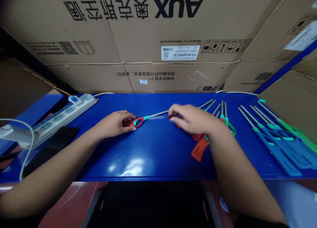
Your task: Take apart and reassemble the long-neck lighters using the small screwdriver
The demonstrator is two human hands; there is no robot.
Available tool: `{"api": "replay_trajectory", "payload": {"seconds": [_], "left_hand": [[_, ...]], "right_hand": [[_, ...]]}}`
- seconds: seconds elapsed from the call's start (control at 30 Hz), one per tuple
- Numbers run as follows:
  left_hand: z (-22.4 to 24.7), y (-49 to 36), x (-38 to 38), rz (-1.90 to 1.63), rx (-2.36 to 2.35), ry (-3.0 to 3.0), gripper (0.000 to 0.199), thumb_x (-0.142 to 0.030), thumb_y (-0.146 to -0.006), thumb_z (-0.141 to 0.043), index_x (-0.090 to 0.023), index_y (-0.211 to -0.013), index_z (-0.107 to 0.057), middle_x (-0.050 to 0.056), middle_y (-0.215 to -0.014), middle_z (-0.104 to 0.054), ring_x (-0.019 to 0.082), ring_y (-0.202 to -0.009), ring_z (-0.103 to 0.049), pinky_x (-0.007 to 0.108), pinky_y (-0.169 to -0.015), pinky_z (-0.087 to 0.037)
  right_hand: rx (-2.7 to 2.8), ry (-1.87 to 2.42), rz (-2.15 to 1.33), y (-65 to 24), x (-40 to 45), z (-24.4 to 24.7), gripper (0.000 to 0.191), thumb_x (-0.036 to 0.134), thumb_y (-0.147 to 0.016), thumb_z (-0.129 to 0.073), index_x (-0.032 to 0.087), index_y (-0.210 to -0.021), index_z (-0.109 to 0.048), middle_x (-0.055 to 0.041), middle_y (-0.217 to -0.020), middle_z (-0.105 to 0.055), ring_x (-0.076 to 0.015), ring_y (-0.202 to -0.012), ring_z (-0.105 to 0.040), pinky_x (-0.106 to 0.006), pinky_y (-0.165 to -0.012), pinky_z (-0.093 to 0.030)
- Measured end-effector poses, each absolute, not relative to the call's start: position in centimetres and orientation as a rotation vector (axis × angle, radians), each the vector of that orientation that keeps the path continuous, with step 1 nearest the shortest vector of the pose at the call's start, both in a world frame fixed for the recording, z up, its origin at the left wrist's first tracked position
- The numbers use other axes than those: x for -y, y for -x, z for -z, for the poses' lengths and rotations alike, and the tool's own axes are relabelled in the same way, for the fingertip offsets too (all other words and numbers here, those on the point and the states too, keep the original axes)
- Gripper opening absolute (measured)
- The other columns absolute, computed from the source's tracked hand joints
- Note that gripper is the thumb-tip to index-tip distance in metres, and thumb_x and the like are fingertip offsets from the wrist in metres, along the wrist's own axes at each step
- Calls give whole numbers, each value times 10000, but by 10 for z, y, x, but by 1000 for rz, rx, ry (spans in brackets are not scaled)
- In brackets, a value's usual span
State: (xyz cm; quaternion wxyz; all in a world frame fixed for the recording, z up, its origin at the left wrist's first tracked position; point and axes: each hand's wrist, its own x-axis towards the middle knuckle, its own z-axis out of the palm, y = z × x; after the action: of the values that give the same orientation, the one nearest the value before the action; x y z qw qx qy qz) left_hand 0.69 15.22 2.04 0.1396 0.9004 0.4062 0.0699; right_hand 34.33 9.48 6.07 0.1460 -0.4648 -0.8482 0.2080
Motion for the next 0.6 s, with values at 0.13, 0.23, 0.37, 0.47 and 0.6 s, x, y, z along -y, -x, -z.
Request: {"api": "replay_trajectory", "payload": {"seconds": [0.13,0.23,0.37,0.47,0.6], "left_hand": [[-20,-40,-137,-416,-1248,-2772,304,-395,-891,-618,-206,-1118,-691,100,-1072,-666,258,-983,-614,401,-875,-486],[-16,-95,-124,-406,-984,-2819,310,-365,-934,-549,-197,-1170,-661,100,-1094,-672,256,-1036,-618,403,-925,-487],[-6,-168,-126,-303,-962,-2712,603,-595,-812,-680,-125,-1189,-647,163,-1124,-661,315,-1074,-625,411,-907,-516],[-6,-190,-136,-304,-1009,-2694,456,-545,-749,-769,-122,-908,-708,145,-933,-682,300,-897,-664,390,-781,-538],[-19,-159,-138,-448,-1000,-2672,374,-431,-764,-778,-154,-1008,-715,90,-999,-714,240,-931,-674,346,-846,-538]], "right_hand": [[1990,1516,-338,-411,-109,-55,224,323,-907,-527,216,-1097,-579,-88,-924,-707,-231,-793,-662,-368,-698,-494],[1737,1489,-256,-434,-118,-44,224,343,-862,-588,227,-1052,-612,-79,-864,-695,-222,-734,-638,-390,-699,-503],[1584,1444,-219,-431,-118,-43,228,374,-778,-700,224,-950,-700,-75,-867,-717,-214,-729,-647,-393,-707,-519],[1394,1354,-280,-425,-117,-48,233,399,-732,-756,223,-876,-705,-41,-757,-700,-183,-626,-627,-359,-629,-524],[1170,1110,-320,-410,-118,-52,231,439,-768,-751,232,-778,-648,27,-609,-620,-136,-515,-587,-284,-511,-507]]}}
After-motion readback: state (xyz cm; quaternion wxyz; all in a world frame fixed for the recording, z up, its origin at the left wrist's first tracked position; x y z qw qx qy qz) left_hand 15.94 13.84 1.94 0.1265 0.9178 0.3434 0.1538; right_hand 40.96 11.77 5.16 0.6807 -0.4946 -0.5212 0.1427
